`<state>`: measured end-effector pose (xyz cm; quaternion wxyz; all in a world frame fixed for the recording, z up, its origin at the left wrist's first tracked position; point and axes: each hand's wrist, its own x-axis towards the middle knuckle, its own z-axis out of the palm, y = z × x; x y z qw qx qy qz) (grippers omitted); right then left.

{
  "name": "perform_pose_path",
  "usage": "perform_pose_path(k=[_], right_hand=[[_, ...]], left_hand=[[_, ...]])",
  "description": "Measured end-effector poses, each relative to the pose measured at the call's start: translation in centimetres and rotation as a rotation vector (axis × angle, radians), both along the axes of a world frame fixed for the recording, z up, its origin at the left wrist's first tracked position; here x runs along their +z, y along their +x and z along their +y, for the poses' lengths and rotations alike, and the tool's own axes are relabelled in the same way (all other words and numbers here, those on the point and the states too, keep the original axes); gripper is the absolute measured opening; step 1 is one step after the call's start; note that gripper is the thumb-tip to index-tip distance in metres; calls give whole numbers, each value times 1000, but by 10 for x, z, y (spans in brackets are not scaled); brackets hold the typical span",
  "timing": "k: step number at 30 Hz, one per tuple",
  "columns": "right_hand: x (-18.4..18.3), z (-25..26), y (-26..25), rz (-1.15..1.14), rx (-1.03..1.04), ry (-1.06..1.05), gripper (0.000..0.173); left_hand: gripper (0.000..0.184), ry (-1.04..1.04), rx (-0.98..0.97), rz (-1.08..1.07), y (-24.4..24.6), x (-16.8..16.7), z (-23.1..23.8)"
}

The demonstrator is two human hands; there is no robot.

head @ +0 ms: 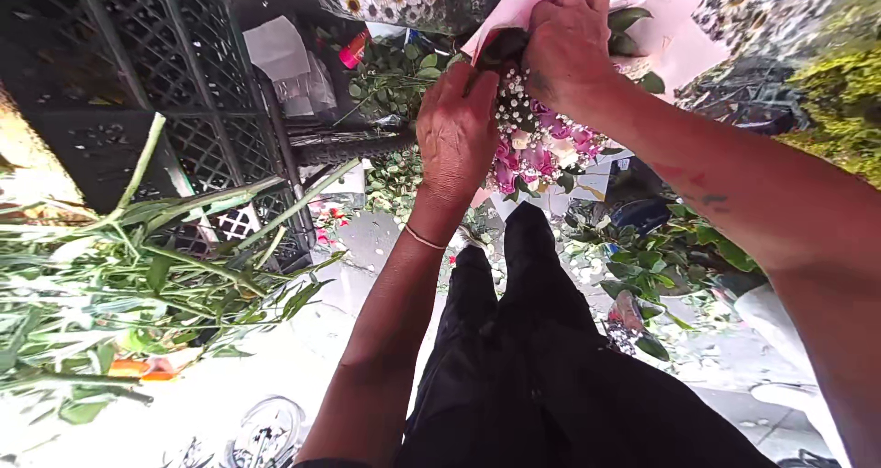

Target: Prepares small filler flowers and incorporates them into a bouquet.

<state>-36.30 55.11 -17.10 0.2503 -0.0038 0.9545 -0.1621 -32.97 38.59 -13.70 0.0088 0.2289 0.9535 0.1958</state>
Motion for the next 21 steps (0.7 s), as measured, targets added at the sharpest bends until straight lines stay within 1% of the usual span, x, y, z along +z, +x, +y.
perform_pose_path(k=[2, 3, 4, 6, 8, 10, 13, 16, 18, 21], right_hand=[[-5, -4, -2, 6, -38, 56, 27], [-9, -6, -3, 11, -47, 83, 30], [-11, -8, -4, 8, -42, 108, 31], [-12, -10, -5, -20, -15, 136, 29], [-3, -7, -7, -94, 0, 104, 30], [10, 3, -10, -183, 24, 25, 28], [25, 21, -15, -239, 71, -105, 21], [42, 36, -11, -153, 67, -213, 22], [55, 47, 5, -66, -33, -297, 26], [58, 68, 53, 160, -279, -397, 27]], left_hand=[[21, -134, 91, -57, 11, 9, 3], [23, -184, 107, -112, 17, 14, 5], [25, -215, 102, -180, 24, 19, 8], [32, -258, 85, -324, 32, 22, 13], [35, -259, 99, -463, 32, 20, 20], [34, -247, 124, -537, 29, 14, 28], [33, -237, 125, -578, 27, 8, 36], [37, -220, 104, -553, 27, 2, 40], [37, -179, 95, -503, 30, 1, 36], [36, -36, 60, -349, 50, 3, 15]])
